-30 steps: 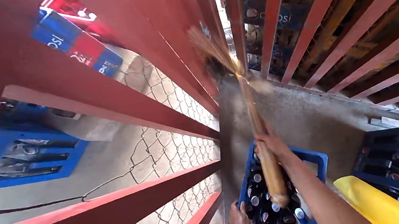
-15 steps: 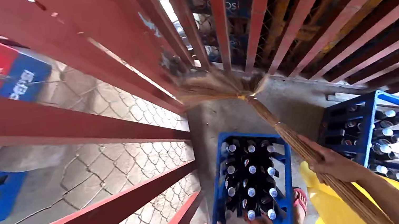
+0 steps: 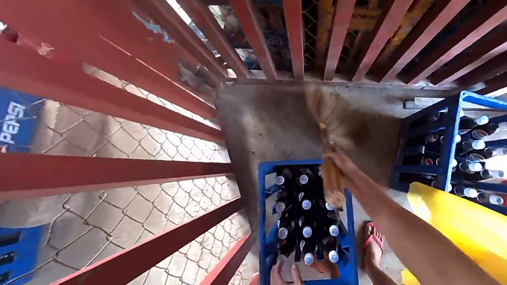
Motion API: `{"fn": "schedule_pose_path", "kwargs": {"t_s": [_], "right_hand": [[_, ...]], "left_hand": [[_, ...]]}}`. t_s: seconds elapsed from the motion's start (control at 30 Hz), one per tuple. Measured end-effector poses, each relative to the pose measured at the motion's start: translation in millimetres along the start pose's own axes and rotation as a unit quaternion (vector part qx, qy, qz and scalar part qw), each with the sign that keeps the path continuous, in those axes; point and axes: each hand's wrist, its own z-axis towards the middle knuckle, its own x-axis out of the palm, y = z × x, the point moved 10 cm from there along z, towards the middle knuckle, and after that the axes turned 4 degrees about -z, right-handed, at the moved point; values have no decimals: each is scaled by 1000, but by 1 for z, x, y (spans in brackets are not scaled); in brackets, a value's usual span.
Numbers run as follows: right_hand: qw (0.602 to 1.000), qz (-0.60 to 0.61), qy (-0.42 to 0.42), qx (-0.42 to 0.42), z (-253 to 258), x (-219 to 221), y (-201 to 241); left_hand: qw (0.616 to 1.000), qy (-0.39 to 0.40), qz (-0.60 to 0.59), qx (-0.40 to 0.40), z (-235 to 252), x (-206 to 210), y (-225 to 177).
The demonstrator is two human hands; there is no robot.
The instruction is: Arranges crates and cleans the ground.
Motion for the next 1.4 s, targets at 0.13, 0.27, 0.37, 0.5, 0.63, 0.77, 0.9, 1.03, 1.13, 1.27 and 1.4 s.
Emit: {"fn": "schedule_pose_path", "kwargs": {"t_s": [0.13, 0.27, 0.37, 0.5, 0.63, 0.77, 0.9, 1.03, 1.13, 1.27, 1.4], "right_hand": [[974, 68, 187, 106, 16, 61, -25], [941, 18, 327, 83, -62, 30, -11], [947, -143, 287, 10, -133, -41, 14], [918, -371, 138, -31, -172, -149, 38], [879, -477, 2, -5, -98, -222, 28], [910, -407, -65, 39, 11, -268, -51], [933, -345, -82, 61, -16, -257, -128], [928, -360, -58, 80, -75, -245, -224], [922, -359, -68, 129, -128, -245, -297], [880, -399, -61, 250, -213, -281, -390], [832, -444, -72, 325, -291, -297, -419]], "left_hand": [[998, 47, -12, -27, -23, 20, -4], [997, 64, -18, -39, -30, 22, 8], [998, 43, -35, -44, -41, 2, 22], [996, 36, -26, -78, -81, -25, 48], [993, 32, -39, -110, -120, -29, 58], [992, 86, -24, -94, -129, -10, 45], [988, 122, -38, -83, -100, 0, 46], [993, 102, -59, 7, -41, -5, 50], [995, 78, -39, 51, -3, -18, 36], [998, 36, -24, 49, 27, -28, 38], [998, 32, -15, 56, 34, -26, 40]]}}
